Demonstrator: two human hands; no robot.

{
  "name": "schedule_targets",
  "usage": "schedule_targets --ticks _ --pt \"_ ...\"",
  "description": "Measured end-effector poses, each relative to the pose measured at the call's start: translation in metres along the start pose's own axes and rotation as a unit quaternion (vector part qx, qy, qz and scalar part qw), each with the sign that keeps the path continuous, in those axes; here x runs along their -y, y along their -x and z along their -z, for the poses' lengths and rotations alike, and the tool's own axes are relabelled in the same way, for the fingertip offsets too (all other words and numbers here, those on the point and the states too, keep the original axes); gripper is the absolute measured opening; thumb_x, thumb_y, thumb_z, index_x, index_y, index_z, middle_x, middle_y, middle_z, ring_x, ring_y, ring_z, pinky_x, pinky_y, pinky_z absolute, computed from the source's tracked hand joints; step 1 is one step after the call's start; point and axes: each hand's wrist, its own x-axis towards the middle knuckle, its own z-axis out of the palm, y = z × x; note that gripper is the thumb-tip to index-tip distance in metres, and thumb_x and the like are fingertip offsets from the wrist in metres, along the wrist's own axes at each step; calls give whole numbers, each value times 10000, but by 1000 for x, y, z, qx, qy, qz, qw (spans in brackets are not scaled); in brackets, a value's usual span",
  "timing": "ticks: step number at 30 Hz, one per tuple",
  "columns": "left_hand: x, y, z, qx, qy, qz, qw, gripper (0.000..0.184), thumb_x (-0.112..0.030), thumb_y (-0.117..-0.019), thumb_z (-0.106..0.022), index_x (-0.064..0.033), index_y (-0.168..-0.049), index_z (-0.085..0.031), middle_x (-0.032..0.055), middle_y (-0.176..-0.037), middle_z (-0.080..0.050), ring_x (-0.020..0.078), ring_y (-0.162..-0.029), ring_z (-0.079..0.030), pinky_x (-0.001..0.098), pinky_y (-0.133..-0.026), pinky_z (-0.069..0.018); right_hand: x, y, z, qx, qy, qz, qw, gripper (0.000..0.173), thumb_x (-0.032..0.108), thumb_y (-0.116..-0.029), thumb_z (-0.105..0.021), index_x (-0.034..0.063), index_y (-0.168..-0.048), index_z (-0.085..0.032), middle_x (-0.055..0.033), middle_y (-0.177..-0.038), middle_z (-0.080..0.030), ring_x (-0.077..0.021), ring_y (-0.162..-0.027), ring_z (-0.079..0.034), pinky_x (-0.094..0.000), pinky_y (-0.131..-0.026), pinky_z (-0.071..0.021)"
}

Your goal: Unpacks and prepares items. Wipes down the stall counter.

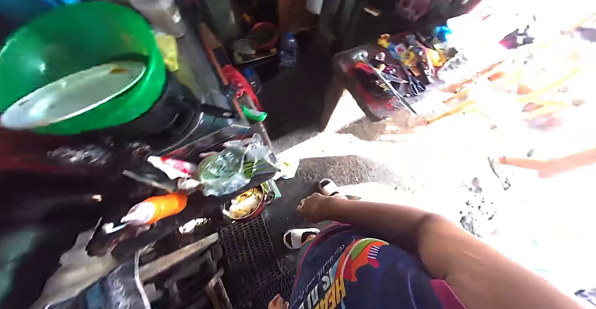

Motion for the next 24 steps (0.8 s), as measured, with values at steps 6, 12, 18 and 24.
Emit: schedule_targets --ticks 6,12,18,24 --pt "-119 46 -58 27 29 -97 995 400 -68 -1053 -489 104 -1413 -474 332 -1239 -602 346 -999 -649 473 -890 -549 -118 52 -15 -51 -121 -38 991 417 232 -1059 -571 -3 -1403 -570 -287 -1374 -593 -487 -1294 -558 -707 -1037 -420" --pt "-269 131 -154 4 -18 -178 984 370 -54 -1063 -462 99 -1400 -478 327 -1258 -570 332 -969 -612 474 -868 -525 -269 125 -25 -107 -187 -112 970 417 256 -1060 -564 -1 -1388 -585 -285 -1353 -607 -480 -1279 -573 -699 -1025 -439" --pt "-407 174 -231 -112 -153 -471 862 290 -83 -1057 -498 111 -1204 -655 321 -1164 -667 441 -1110 -646 565 -1020 -477 -361 174 -27 -158 -259 -192 933 460 268 -1060 -558 37 -1457 -540 -269 -1421 -563 -460 -1299 -564 -665 -1045 -444" --pt "-566 279 -318 -65 -104 -705 698 212 27 -978 -508 158 -1056 -655 306 -1111 -668 380 -1077 -655 452 -965 -539 -402 187 -25 -175 -335 -173 910 464 283 -1073 -545 47 -1472 -529 -262 -1438 -554 -447 -1317 -556 -642 -1068 -440"
